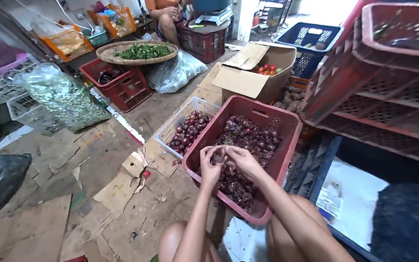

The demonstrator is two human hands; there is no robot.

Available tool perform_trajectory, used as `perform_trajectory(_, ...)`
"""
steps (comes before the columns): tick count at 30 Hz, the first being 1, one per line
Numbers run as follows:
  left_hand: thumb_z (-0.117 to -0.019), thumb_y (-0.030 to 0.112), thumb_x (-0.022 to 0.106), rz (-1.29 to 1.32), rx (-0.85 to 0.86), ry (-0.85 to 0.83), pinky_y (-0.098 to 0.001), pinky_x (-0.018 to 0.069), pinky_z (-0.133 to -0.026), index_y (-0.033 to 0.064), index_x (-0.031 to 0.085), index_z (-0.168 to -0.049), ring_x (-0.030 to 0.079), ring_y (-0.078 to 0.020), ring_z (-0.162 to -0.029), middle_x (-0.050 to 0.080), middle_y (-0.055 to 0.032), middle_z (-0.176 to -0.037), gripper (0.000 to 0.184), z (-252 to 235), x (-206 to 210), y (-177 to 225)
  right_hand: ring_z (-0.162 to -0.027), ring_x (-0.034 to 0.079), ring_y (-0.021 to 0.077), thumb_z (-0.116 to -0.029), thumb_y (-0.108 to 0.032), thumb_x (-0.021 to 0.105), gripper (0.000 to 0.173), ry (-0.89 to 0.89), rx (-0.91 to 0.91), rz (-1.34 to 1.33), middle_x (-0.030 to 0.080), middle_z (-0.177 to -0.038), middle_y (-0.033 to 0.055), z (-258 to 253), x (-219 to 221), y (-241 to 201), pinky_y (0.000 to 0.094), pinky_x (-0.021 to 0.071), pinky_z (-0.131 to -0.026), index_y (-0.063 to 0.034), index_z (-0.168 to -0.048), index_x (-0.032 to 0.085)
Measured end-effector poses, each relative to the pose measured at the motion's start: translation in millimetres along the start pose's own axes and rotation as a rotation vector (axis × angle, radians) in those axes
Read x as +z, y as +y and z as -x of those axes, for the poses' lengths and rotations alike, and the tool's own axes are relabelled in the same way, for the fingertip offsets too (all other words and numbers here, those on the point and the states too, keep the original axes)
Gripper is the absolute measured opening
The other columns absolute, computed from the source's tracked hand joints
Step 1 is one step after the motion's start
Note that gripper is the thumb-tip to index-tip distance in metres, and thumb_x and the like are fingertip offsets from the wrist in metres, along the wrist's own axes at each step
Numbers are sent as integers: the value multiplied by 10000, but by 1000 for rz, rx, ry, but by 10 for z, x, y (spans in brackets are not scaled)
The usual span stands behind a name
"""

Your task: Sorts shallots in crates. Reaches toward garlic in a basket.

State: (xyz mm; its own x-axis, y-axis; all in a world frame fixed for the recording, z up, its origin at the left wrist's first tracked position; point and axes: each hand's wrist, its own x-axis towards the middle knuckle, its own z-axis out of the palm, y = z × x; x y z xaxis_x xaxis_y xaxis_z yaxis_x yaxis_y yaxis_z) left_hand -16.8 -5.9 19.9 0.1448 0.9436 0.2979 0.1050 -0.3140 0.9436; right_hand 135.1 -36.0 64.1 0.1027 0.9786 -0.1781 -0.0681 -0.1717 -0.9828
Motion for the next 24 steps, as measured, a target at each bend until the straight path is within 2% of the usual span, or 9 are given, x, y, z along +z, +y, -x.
perform_trajectory(3,-861,160,804,-36,-34,-109,-315,514,-1029,166,697,-1330,559,-175,-1250,569,-112,-1370,481,7,-37,-35,-1013,718,108,-1047,-211,612,316,66,-143,136,739,-1177,81,-25,-6,47,281,595,-907,-37,-1300,684)
perform_trajectory(6,-950,119,681,104,-230,-181,-334,526,-997,151,665,-1373,591,-164,-1217,586,-93,-1394,425,32,-82,49,-1141,689,81,-1035,-315,618,358,151,-281,491,736,-1250,29,-45,-79,58,320,535,-1039,-136,-1335,698)
perform_trajectory(9,-1018,296,564,202,-335,-161,-284,507,-701,108,684,-1332,612,-123,-893,626,-99,-1288,385,47,-66,101,-1103,709,103,-1029,-295,620,351,168,-350,597,754,-1209,31,15,-45,46,350,545,-1018,-161,-1343,701)
perform_trajectory(12,-1014,304,643,91,-311,-96,-326,540,-930,78,701,-1270,636,-144,-1096,652,-106,-1257,347,57,-33,78,-1041,723,60,-1037,-245,607,283,170,-368,595,773,-1148,-4,76,37,67,301,564,-975,-164,-1271,745)
perform_trajectory(15,-1011,253,650,88,-303,-28,-310,545,-877,60,712,-1234,649,-139,-1047,672,-103,-1216,302,93,30,18,-986,720,30,-1043,-196,588,233,235,-381,562,780,-1091,-19,56,107,131,265,573,-928,-152,-1169,779)
perform_trajectory(17,-1012,242,645,72,-299,9,-328,528,-953,60,713,-1233,631,-151,-1111,657,-109,-1239,295,105,64,-6,-986,716,52,-1048,-180,566,236,273,-375,545,772,-1088,3,22,154,194,280,571,-924,-129,-1156,770)
perform_trajectory(20,-995,215,671,76,-328,94,-341,519,-981,70,727,-1228,622,-161,-1151,654,-113,-1267,280,98,71,3,-1080,695,63,-1055,-260,576,285,194,-325,489,739,-1206,29,6,179,213,276,558,-977,-134,-1259,730)
perform_trajectory(22,-985,139,669,79,-309,135,-333,513,-996,50,721,-1244,621,-164,-1162,653,-130,-1281,279,100,67,-38,-1129,680,89,-1017,-286,657,367,125,-290,442,690,-1288,71,27,225,203,263,566,-983,-110,-1339,682)
perform_trajectory(24,-1000,116,640,73,-278,159,-311,519,-972,37,727,-1229,625,-159,-1135,652,-134,-1264,257,119,85,-77,-1091,692,102,-975,-259,713,364,166,-314,442,702,-1249,81,32,273,227,260,574,-959,-97,-1302,704)
